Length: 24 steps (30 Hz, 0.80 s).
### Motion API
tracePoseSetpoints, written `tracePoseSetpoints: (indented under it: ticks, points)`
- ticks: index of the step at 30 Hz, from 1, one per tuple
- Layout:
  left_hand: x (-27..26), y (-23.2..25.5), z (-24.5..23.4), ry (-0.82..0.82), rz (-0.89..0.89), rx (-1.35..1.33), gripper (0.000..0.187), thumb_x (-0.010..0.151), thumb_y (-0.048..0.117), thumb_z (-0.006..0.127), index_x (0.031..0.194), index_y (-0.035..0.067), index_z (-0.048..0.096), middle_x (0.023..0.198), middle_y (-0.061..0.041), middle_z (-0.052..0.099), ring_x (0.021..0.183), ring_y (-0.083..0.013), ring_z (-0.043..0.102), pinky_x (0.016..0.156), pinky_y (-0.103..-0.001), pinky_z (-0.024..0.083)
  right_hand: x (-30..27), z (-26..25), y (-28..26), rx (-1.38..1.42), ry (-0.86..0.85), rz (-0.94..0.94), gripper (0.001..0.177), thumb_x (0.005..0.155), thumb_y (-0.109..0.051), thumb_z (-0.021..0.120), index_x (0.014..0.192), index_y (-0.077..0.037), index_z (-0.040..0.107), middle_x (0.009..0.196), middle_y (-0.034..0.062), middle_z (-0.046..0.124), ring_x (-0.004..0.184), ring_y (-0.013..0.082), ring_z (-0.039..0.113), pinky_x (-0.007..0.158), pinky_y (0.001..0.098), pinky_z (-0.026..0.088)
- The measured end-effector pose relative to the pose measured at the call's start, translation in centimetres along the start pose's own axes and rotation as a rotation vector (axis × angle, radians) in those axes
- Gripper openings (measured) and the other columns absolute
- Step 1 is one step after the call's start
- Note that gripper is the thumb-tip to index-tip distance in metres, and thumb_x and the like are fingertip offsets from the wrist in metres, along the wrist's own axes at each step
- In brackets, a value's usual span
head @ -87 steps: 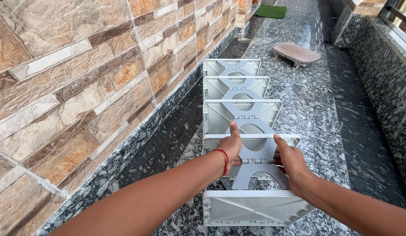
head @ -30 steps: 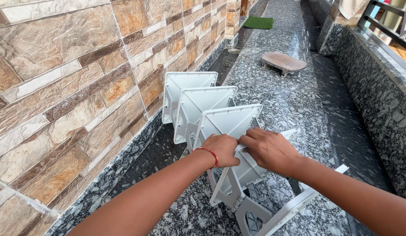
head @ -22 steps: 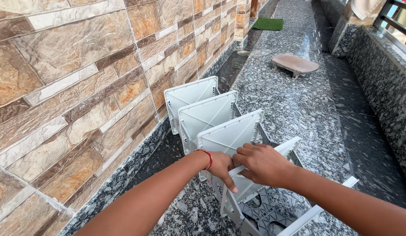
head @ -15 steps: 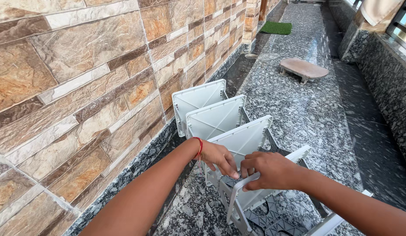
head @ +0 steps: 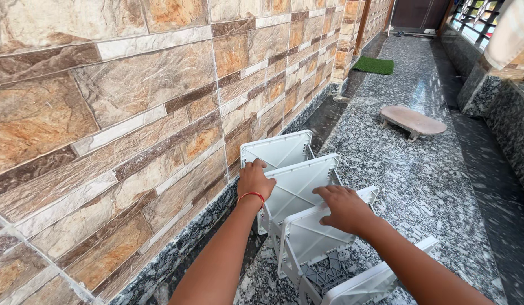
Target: The person assembles a white plastic multi-tier shoe rack by unfolding and locking its shelves. They then place folded cloths, a pair of sandals, and several shoe boxes onto the rack's shelves.
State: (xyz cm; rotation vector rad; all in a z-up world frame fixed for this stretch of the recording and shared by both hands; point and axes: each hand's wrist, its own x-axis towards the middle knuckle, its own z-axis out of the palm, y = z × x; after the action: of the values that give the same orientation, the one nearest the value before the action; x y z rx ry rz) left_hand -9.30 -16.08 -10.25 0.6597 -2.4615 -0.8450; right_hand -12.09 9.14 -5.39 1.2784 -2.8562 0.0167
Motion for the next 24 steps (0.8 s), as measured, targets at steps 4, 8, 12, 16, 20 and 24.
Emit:
tracePoseSetpoints:
  ticks: [4, 8, 12, 16, 20, 24]
  points:
    - [-0.7, 0.8, 1.0, -0.041, 0.132, 0.240, 0.067, 0.076, 0.025, 0.085, 0.134, 0.013, 0.055, 0.129, -0.008, 0.060, 0.128, -0.0282, 0.053, 0.108, -0.042, 0.044, 0.6, 2.3, -1.2, -0.091, -0.003, 0.011, 0.041, 0.080, -0.023, 0.079, 0.118, -0.017, 0.064, 0.114, 0.0037, 0.070, 0.121, 0.0239, 0.059, 0.111, 0.0409, 0.038]
    - [-0.9, 0.8, 2.7, 0.026, 0.202, 0.387, 0.045, 0.085, 0.015, 0.077, 0.125, 0.006, 0.059, 0.125, -0.012, 0.058, 0.123, -0.0293, 0.055, 0.110, -0.043, 0.041, 0.9, 2.6, -1.6, -0.115, 0.049, 0.011, 0.016, 0.080, -0.022, 0.079, 0.093, -0.015, 0.073, 0.094, 0.0036, 0.073, 0.105, 0.0236, 0.065, 0.100, 0.0408, 0.045]
    - [-0.3, 1.3, 3.5, 0.068, 0.226, 0.454, 0.019, 0.091, 0.004, 0.064, 0.109, 0.004, 0.068, 0.123, -0.012, 0.057, 0.117, -0.0269, 0.056, 0.101, -0.039, 0.045, -0.1, 2.4, -0.7, -0.156, 0.021, -0.044, 0.008, 0.084, -0.022, 0.076, 0.089, -0.016, 0.073, 0.094, 0.0034, 0.073, 0.103, 0.0224, 0.066, 0.096, 0.0390, 0.047]
    - [-1.4, 1.7, 2.3, -0.076, 0.248, 0.509, 0.020, 0.086, 0.002, 0.063, 0.104, 0.006, 0.071, 0.119, -0.010, 0.056, 0.116, -0.0248, 0.054, 0.101, -0.036, 0.042, -1.6, 2.2, -0.6, -0.214, -0.050, -0.062, 0.008, 0.089, -0.026, 0.073, 0.092, -0.018, 0.074, 0.094, 0.0013, 0.073, 0.100, 0.0191, 0.068, 0.100, 0.0383, 0.047]
    - [-2.4, 4.2, 0.9, 0.089, 0.346, 0.483, 0.019, 0.089, 0.003, 0.061, 0.105, 0.005, 0.070, 0.116, -0.009, 0.056, 0.112, -0.0251, 0.055, 0.098, -0.037, 0.044, -2.7, 0.4, -0.5, -0.230, 0.019, -0.079, 0.013, 0.087, -0.028, 0.072, 0.096, -0.020, 0.076, 0.098, -0.0008, 0.074, 0.099, 0.0190, 0.068, 0.098, 0.0398, 0.049]
    - [-2.2, 8.0, -1.8, 0.259, 0.431, 0.409, 0.019, 0.088, 0.003, 0.061, 0.105, 0.005, 0.069, 0.115, -0.009, 0.057, 0.110, -0.0252, 0.055, 0.096, -0.037, 0.044, -4.5, -3.1, -0.5, -0.314, 0.002, -0.025, 0.019, 0.090, -0.035, 0.070, 0.098, -0.018, 0.074, 0.098, -0.0003, 0.074, 0.096, 0.0184, 0.069, 0.099, 0.0391, 0.050]
